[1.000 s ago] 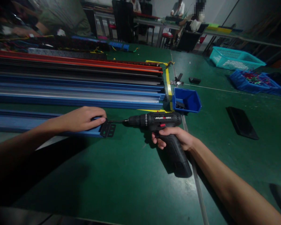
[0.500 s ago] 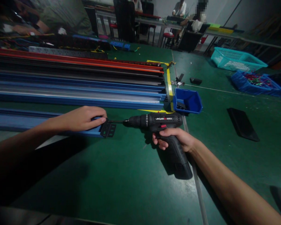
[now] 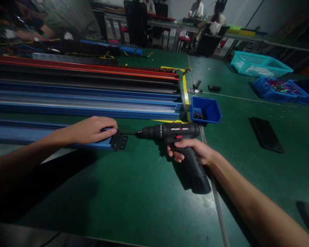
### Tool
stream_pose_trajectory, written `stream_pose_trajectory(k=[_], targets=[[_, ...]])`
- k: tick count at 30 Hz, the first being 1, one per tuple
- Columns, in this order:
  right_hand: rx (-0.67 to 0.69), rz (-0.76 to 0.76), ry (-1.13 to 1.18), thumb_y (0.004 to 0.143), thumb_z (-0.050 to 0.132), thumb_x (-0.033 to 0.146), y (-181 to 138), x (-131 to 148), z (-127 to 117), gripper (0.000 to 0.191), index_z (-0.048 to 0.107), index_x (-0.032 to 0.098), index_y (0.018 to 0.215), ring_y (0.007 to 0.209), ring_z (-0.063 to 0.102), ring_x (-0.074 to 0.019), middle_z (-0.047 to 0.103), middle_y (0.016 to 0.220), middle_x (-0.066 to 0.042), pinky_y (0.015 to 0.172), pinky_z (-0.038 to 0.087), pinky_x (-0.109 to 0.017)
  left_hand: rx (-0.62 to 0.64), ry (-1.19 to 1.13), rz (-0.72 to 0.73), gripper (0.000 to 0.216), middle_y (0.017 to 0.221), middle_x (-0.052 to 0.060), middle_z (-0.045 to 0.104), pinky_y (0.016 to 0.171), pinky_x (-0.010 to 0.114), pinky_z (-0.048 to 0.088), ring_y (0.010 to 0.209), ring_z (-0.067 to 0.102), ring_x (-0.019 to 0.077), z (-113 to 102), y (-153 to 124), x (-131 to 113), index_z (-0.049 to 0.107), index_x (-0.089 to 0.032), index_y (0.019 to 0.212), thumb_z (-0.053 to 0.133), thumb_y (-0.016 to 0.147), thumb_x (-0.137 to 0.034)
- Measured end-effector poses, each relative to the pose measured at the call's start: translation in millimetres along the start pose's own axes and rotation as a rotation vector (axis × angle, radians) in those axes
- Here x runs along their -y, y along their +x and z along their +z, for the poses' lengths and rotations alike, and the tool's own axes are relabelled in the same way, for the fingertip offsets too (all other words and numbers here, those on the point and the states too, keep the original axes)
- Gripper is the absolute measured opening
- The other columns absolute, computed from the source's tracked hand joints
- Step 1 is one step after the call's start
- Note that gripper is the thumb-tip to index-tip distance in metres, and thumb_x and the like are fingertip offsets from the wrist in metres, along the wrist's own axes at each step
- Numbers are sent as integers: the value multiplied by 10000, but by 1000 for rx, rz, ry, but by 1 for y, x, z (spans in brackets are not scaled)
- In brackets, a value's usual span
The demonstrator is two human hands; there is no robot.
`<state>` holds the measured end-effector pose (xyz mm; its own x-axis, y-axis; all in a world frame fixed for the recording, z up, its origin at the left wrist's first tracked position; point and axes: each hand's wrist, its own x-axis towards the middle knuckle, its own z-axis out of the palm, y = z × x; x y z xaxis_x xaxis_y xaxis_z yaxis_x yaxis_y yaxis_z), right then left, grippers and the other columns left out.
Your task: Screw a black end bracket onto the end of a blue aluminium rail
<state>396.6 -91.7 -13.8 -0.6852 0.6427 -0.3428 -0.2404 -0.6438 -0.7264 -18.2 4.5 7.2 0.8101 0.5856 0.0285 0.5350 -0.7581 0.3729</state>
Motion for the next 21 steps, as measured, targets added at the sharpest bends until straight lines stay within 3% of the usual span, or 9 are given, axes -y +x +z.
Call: stream_pose_trajectory(k=[21], targets=[[6, -23, -37, 961, 804, 281, 0, 0, 1, 230, 825, 71, 1051, 572, 549, -67, 769, 905, -91, 610, 567, -211, 0, 4, 1, 456, 884, 45, 710, 765, 322, 431, 788, 634, 198, 0, 0, 1, 695, -204, 915, 421, 1121, -506]])
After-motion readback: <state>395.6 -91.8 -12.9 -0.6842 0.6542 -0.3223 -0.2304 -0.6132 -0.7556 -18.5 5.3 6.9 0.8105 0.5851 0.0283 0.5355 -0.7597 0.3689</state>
